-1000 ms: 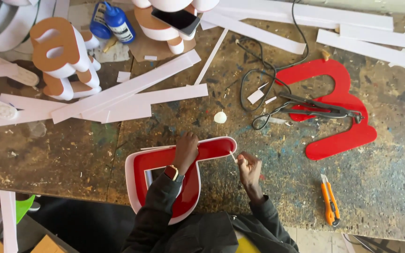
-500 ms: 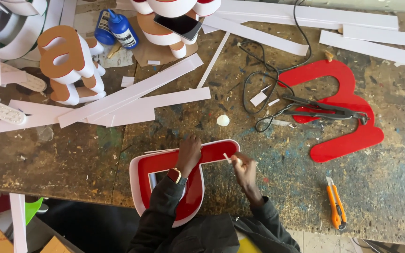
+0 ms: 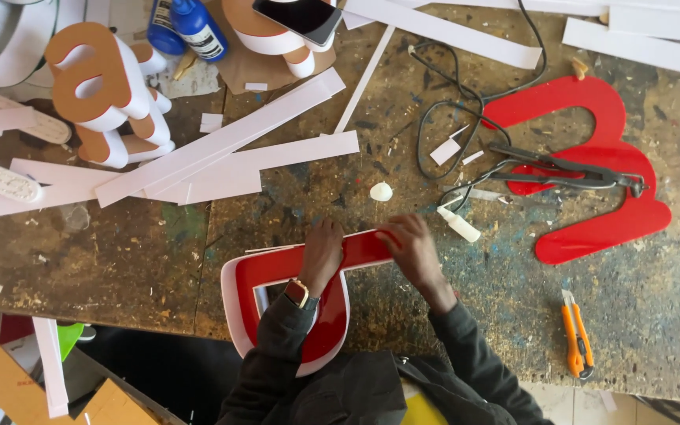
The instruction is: Fabricating a 3D sign letter by gluing a white plastic border strip to a red acrylic letter 'D'.
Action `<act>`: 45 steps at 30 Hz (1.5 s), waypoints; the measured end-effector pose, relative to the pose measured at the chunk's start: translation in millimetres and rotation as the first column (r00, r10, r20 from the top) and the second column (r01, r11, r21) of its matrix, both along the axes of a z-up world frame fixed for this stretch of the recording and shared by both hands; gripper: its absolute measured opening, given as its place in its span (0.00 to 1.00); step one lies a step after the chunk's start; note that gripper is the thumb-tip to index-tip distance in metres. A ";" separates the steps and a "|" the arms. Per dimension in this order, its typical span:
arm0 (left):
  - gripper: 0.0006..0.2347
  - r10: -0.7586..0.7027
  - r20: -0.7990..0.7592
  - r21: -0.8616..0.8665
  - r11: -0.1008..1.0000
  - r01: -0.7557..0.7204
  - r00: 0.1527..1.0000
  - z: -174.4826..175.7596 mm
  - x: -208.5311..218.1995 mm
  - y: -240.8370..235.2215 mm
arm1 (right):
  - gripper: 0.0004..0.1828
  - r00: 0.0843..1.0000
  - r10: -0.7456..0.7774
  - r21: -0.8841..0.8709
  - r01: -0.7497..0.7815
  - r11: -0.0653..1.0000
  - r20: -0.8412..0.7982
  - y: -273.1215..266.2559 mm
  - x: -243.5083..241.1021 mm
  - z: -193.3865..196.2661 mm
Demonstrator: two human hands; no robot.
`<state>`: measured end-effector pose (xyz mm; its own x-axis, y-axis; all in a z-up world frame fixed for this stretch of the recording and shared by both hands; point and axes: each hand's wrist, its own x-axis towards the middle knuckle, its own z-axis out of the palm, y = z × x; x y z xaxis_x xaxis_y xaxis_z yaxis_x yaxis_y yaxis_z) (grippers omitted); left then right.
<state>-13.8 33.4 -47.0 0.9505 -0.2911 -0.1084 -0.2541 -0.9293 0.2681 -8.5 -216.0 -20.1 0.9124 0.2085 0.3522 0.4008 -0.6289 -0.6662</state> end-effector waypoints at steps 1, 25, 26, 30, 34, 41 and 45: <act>0.08 -0.008 -0.006 0.000 1.000 0.008 1.000 3.1 -0.8 -2.6 | 0.09 1.000 -0.008 0.000 0.008 1.000 -0.006 5.2 4.4 9.4; 0.08 0.226 -0.165 0.037 0.974 -0.223 0.960 68.1 -1.0 39.9 | 0.15 0.585 0.070 -0.163 -0.337 0.927 -0.808 17.8 60.0 36.1; 0.07 0.175 -0.151 0.042 0.984 -0.171 0.973 61.0 -2.5 44.3 | 0.16 0.588 0.080 -0.154 -0.338 0.928 -0.805 18.3 61.7 38.5; 0.03 0.081 -0.137 0.001 0.997 -0.082 0.987 37.6 -3.3 54.9 | 0.18 0.542 0.090 -0.112 -0.329 0.938 -0.835 24.0 66.7 44.5; 0.05 0.065 -0.138 0.041 0.997 -0.060 0.988 34.8 -4.2 53.1 | 0.18 0.531 0.094 -0.095 -0.317 0.944 -0.842 30.4 76.1 53.3; 0.02 0.059 -0.172 0.000 0.998 -0.060 0.983 44.1 -2.5 61.2 | 0.15 0.565 0.094 -0.113 -0.320 0.941 -0.820 27.1 70.1 44.5; 0.06 0.118 -0.158 -0.021 0.992 -0.123 0.980 54.5 2.8 67.7 | 0.13 0.557 0.079 -0.086 -0.264 0.961 -0.827 27.5 71.6 46.2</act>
